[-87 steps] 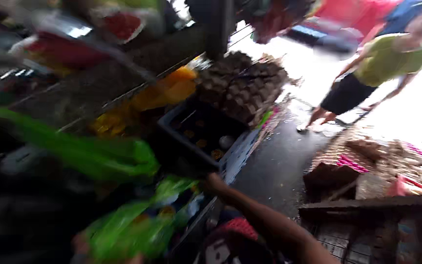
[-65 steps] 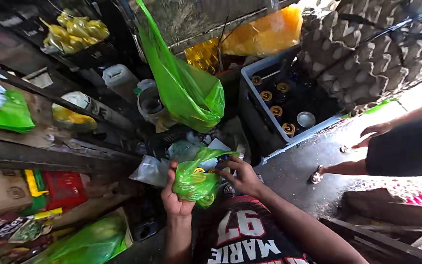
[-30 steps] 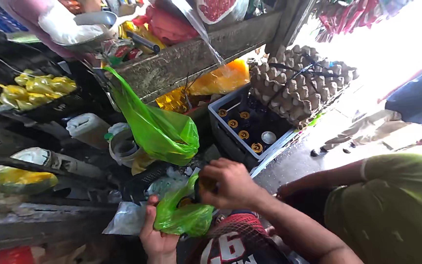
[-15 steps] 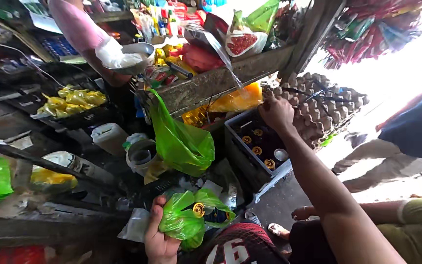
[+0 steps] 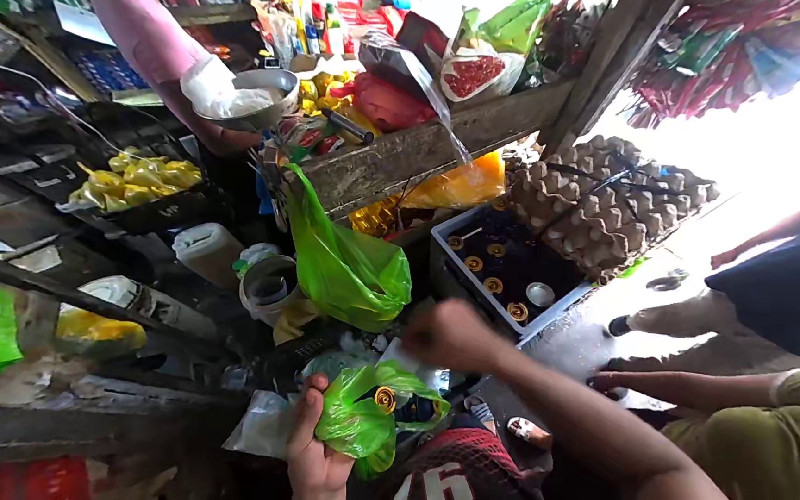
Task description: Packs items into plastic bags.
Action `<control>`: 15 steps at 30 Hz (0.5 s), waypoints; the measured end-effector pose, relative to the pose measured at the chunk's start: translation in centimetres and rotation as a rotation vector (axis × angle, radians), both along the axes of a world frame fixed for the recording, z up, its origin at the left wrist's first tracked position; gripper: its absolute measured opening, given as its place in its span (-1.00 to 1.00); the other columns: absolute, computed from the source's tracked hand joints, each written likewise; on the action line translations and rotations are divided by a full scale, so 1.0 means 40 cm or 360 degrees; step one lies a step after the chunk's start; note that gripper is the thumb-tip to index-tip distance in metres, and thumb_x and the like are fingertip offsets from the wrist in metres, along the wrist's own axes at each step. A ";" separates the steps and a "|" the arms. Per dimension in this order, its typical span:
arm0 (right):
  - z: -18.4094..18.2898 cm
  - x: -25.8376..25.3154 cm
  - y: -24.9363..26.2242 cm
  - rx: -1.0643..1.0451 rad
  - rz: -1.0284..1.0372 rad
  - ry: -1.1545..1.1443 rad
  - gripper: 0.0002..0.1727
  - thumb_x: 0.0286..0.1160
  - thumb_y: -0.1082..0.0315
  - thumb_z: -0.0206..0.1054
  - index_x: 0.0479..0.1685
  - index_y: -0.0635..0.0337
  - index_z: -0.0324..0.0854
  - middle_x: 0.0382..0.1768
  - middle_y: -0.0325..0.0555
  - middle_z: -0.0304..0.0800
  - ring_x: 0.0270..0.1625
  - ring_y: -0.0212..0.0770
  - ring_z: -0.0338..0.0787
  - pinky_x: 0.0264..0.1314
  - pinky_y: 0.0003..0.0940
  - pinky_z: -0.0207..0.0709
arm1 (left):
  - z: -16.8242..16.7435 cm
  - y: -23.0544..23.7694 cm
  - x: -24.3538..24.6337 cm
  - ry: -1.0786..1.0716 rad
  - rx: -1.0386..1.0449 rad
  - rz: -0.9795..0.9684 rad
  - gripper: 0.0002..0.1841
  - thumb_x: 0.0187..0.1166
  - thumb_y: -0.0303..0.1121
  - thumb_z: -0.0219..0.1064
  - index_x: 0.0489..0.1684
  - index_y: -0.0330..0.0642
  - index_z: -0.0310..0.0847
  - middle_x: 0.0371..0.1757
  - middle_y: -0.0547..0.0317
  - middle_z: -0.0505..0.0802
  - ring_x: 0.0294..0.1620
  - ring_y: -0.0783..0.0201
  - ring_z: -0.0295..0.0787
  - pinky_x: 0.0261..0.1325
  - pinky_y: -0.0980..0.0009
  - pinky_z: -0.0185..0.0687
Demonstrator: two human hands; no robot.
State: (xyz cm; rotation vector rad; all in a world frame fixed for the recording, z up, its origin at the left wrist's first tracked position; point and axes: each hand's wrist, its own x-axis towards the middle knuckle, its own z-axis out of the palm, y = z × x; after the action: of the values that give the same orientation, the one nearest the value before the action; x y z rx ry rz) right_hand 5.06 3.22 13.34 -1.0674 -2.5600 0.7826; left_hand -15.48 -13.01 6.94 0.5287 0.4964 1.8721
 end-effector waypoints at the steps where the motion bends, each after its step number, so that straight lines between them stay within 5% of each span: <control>1: -0.036 -0.040 -0.062 -0.0169 0.0178 -0.0081 -0.55 0.50 -0.22 0.38 -0.02 -0.06 0.84 -0.20 -0.14 0.91 -0.08 -0.01 0.88 0.05 0.34 0.69 | 0.001 0.009 0.007 0.0014 -0.0011 -0.0022 -0.75 0.69 -0.15 0.30 0.12 -0.03 0.76 0.02 0.14 0.90 0.01 0.28 0.89 0.03 0.24 0.88; 8: -0.170 -0.118 -0.169 -0.0400 0.0069 -0.0255 -0.43 0.33 -0.01 0.49 0.31 0.05 0.62 0.25 0.17 0.65 0.02 0.19 0.79 -0.05 0.28 0.66 | 0.011 0.020 0.049 0.0073 -0.0038 -0.0102 -0.77 0.66 -0.16 0.34 0.09 -0.03 0.76 -0.03 0.16 0.90 -0.07 0.33 0.89 -0.07 0.33 0.88; 12: -0.230 -0.078 -0.146 -0.0616 -0.0033 0.0204 -0.59 0.43 0.11 0.47 0.21 0.07 0.69 0.14 0.02 0.76 0.12 -0.01 0.79 0.20 0.15 0.68 | 0.005 0.024 0.054 0.0032 0.0003 -0.0116 -0.75 0.69 -0.14 0.31 0.12 -0.02 0.76 0.03 0.14 0.89 0.02 0.27 0.89 0.05 0.23 0.87; 15: -0.189 -0.049 -0.141 -0.0694 -0.0123 0.0341 -0.53 0.38 0.13 0.50 0.25 0.11 0.64 0.12 -0.02 0.73 0.02 -0.11 0.79 0.15 0.00 0.71 | 0.008 0.024 0.050 -0.0027 0.0017 -0.0084 -0.76 0.70 -0.17 0.30 0.11 -0.05 0.76 0.05 0.13 0.89 0.07 0.24 0.88 0.11 0.19 0.86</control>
State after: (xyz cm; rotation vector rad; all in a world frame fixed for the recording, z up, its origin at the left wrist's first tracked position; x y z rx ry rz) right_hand 3.09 -2.43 5.77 -1.1188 -2.2074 1.3944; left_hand -13.47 -12.05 7.27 0.5278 0.4575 1.8283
